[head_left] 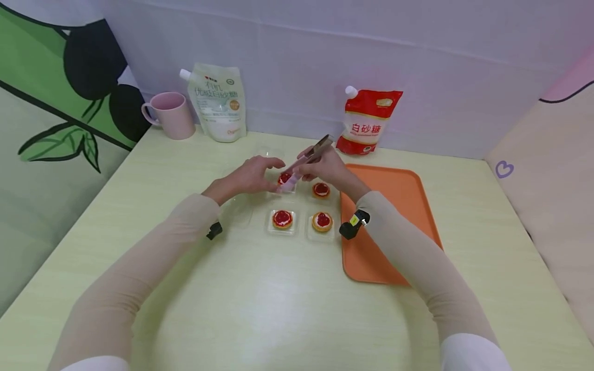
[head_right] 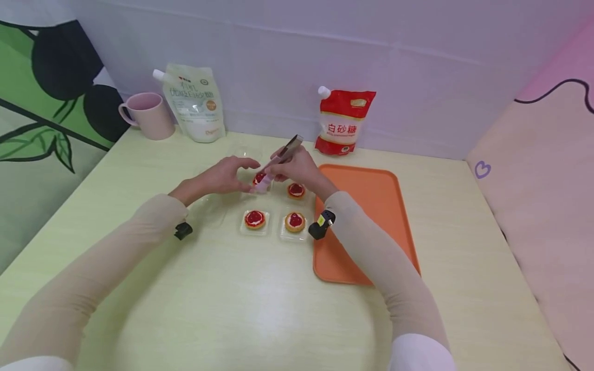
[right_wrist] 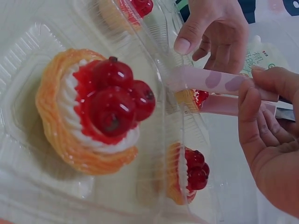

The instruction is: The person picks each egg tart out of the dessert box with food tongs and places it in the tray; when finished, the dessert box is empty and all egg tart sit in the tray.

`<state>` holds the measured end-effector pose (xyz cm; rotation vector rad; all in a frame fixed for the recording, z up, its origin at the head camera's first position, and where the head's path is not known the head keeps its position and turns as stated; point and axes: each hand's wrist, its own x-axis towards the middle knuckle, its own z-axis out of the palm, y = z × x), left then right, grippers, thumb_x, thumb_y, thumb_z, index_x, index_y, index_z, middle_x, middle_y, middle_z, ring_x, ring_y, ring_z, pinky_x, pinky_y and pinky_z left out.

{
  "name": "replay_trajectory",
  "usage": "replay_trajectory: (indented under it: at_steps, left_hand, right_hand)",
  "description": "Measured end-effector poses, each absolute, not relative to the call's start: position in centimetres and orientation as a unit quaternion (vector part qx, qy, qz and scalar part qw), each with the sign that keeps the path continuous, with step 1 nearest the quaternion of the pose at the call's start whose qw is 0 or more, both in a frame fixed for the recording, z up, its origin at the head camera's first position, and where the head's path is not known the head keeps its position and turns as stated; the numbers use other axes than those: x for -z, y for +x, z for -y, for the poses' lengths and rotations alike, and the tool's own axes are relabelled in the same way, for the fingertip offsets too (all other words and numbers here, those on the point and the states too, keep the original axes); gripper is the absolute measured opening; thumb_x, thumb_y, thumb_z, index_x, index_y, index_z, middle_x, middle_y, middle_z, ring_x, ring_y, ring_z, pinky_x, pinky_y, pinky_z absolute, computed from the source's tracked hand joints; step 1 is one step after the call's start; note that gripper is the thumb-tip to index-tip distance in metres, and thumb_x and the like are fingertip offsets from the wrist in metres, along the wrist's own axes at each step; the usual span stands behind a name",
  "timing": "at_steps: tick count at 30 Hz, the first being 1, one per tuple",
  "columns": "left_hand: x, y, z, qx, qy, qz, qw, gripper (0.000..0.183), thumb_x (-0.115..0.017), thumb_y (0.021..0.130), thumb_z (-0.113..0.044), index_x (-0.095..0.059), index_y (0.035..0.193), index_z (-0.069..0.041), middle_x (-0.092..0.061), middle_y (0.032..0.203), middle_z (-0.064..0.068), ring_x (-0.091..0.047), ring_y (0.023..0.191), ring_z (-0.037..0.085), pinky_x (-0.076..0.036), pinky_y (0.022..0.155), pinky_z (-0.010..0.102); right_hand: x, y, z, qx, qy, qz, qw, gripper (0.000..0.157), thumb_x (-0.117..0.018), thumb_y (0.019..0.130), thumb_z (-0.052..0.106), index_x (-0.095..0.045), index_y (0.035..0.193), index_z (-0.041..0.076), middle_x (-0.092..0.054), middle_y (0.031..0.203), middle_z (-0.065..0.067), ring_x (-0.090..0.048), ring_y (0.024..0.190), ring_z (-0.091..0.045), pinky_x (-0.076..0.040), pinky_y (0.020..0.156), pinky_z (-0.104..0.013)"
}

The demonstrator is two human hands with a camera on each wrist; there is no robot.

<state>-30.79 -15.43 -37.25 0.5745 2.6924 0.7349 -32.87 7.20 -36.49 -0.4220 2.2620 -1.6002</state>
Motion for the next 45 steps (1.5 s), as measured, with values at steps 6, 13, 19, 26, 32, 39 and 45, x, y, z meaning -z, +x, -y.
replay_trajectory:
  at_steps: [6,13,19,26,32,39,45]
  left_hand:
    - [37.2,-30.8,15.3,-0.252,0.197,-0.936,0.148,0.066,-0.081,0.083,-0.023,-0.054,0.141,-0.009,-0.054,0.147,0.014,-0.045,0.136,0.037,-0.034,0.113,0.058]
    - [37.1,-30.8,15.3,-0.251,0.189,-0.936,0.156,0.065,-0.081,0.084,-0.023,-0.054,0.142,-0.009,-0.053,0.147,0.015,-0.044,0.137,0.037,-0.033,0.114,0.058]
    - [36.9,-30.5,15.4,-0.25,0.188,-0.937,0.157,0.064,-0.08,0.085,-0.021,-0.053,0.142,-0.007,-0.052,0.147,0.017,-0.045,0.136,0.039,-0.033,0.114,0.058]
    - [37.3,-30.2,15.4,-0.255,0.183,-0.936,0.162,0.064,-0.079,0.086,-0.021,-0.052,0.142,-0.008,-0.052,0.147,0.017,-0.045,0.136,0.039,-0.033,0.113,0.059]
    - [37.6,-30.0,15.2,-0.255,0.175,-0.937,0.162,0.064,-0.079,0.086,-0.023,-0.053,0.142,-0.01,-0.051,0.148,0.016,-0.044,0.136,0.038,-0.033,0.114,0.058]
    - [37.1,-30.1,15.1,-0.247,0.173,-0.939,0.162,0.064,-0.079,0.086,-0.024,-0.052,0.143,-0.01,-0.05,0.148,0.016,-0.044,0.137,0.038,-0.033,0.114,0.058]
    - [37.1,-30.3,15.1,-0.244,0.177,-0.939,0.164,0.064,-0.078,0.087,-0.024,-0.052,0.143,-0.01,-0.05,0.149,0.016,-0.043,0.137,0.038,-0.031,0.115,0.059]
  right_hand:
    - [35.5,-32.6,-8.4,0.573,-0.143,-0.79,0.163,0.032,-0.077,0.087,0.011,-0.062,0.115,0.002,-0.072,0.105,-0.02,-0.071,0.071,-0.021,-0.061,0.077,-0.042]
    - [33.4,-32.1,-11.3,0.597,-0.133,-0.78,0.132,0.035,-0.075,0.089,0.013,-0.062,0.119,0.002,-0.074,0.101,-0.013,-0.072,0.072,-0.02,-0.061,0.072,-0.031]
    - [31.8,-32.0,-14.6,0.597,-0.118,-0.789,0.082,0.038,-0.077,0.088,0.015,-0.063,0.121,0.0,-0.074,0.094,-0.004,-0.071,0.071,-0.02,-0.06,0.072,-0.028]
    - [32.0,-31.2,-18.7,0.572,-0.093,-0.813,0.052,0.05,-0.073,0.091,0.017,-0.05,0.135,0.008,-0.068,0.12,-0.014,-0.07,0.073,-0.014,-0.06,0.072,-0.027]
    - [32.9,-30.7,-21.6,0.558,-0.059,-0.826,0.042,0.046,-0.073,0.092,0.02,-0.053,0.13,0.004,-0.07,0.108,-0.005,-0.069,0.072,-0.012,-0.06,0.073,-0.026]
    - [34.2,-30.6,-23.8,0.557,-0.026,-0.828,0.064,0.044,-0.072,0.093,0.02,-0.054,0.127,-0.001,-0.07,0.088,0.01,-0.071,0.071,-0.012,-0.059,0.071,-0.023]
    - [35.4,-31.0,-24.5,0.562,-0.015,-0.825,0.065,0.043,-0.072,0.092,0.017,-0.053,0.125,-0.002,-0.07,0.086,0.009,-0.07,0.07,-0.012,-0.059,0.071,-0.024]
